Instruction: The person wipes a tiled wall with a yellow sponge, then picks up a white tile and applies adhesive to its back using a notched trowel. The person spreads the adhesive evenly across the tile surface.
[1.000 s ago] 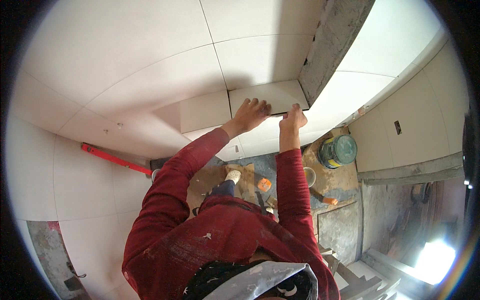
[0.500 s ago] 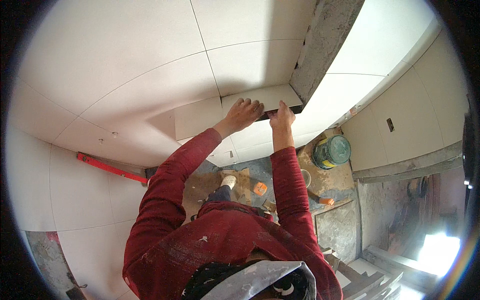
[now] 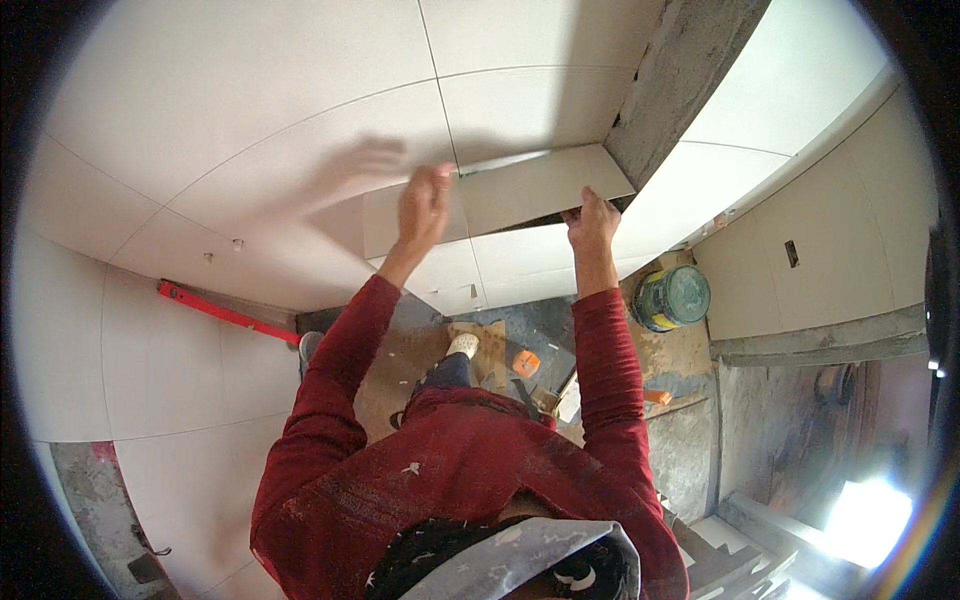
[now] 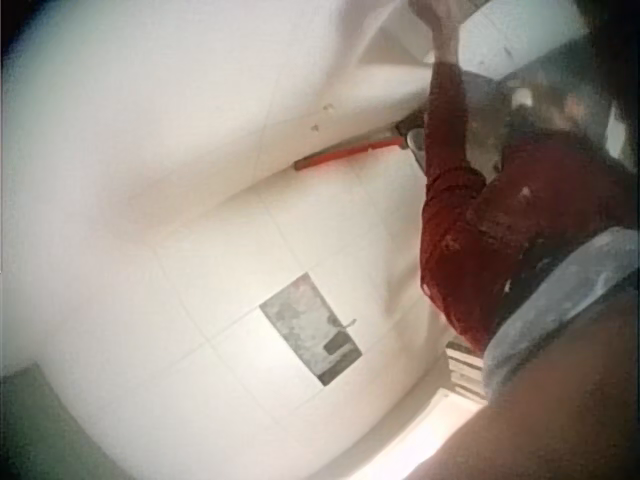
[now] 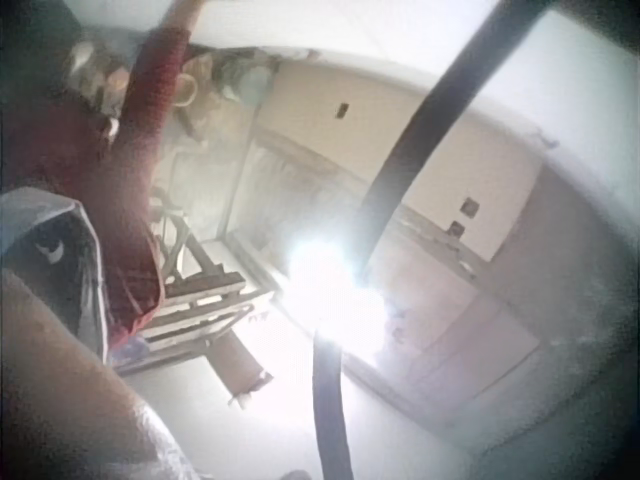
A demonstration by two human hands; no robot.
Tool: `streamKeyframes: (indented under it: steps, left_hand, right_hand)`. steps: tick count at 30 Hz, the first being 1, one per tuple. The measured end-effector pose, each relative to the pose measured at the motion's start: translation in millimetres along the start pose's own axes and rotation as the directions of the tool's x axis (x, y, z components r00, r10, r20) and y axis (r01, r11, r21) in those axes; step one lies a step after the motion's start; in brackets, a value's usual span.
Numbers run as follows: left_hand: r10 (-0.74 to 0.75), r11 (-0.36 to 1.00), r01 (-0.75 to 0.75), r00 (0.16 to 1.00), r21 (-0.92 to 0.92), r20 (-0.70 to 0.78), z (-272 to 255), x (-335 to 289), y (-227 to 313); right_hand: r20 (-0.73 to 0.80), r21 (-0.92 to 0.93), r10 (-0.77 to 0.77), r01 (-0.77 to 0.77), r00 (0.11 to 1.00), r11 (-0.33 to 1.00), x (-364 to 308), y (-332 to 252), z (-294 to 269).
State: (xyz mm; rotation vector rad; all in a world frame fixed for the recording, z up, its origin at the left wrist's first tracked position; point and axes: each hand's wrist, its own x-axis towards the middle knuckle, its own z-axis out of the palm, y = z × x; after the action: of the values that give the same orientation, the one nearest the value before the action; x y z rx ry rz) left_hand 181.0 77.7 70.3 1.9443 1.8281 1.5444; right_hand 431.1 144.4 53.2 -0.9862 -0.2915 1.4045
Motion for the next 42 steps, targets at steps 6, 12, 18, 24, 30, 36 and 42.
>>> streamKeyframes:
  steps: [6, 12, 18, 24, 30, 36, 42]
  left_hand:
    - [-0.518, 0.751, 0.484, 0.854, -0.45, 0.054, -56.2, -72.5, 15.3]
    - [-0.644, 0.512, 0.813, 0.576, -0.276, 0.503, -103.1, -182.4, 83.0]
    - [-0.413, -0.501, 0.814, 0.073, -0.294, 0.908, -85.0, -224.1, 137.7]
    - [-0.483, -0.366, 0.741, 0.367, -0.564, 0.795, -73.2, -235.5, 145.1]
    - [-0.565, -0.295, 0.725, 0.393, -0.623, 0.725, -75.8, -213.5, 155.0]
    - [-0.558, -0.181, 0.611, 0.581, -0.771, 0.592, -46.4, -162.0, 100.8]
    - [-0.531, -0.102, 0.605, 0.638, -0.79, 0.558, -15.0, -114.0, 75.3]
  right_hand:
    - [0.034, 0.103, 0.102, -0.105, 0.994, 0.989, -37.2, -11.4, -4.9]
    - [0.13, 0.116, 0.01, -0.025, 0.992, 0.993, -145.2, 1.0, -37.7]
    - [0.293, -0.216, -0.102, 0.17, 0.951, 0.961, -228.3, -25.4, -108.6]
    - [0.212, 0.041, -0.143, 0.137, 0.967, 0.99, -255.3, -51.8, -99.3]
    - [0.091, 0.221, -0.007, -0.014, 0.996, 0.975, -216.7, -38.2, -87.4]
    - [0.105, 0.269, 0.051, -0.078, 0.993, 0.96, -150.9, -11.1, -48.9]
    - [0.088, 0.287, 0.074, -0.096, 0.993, 0.953, -87.1, 16.9, -30.9]
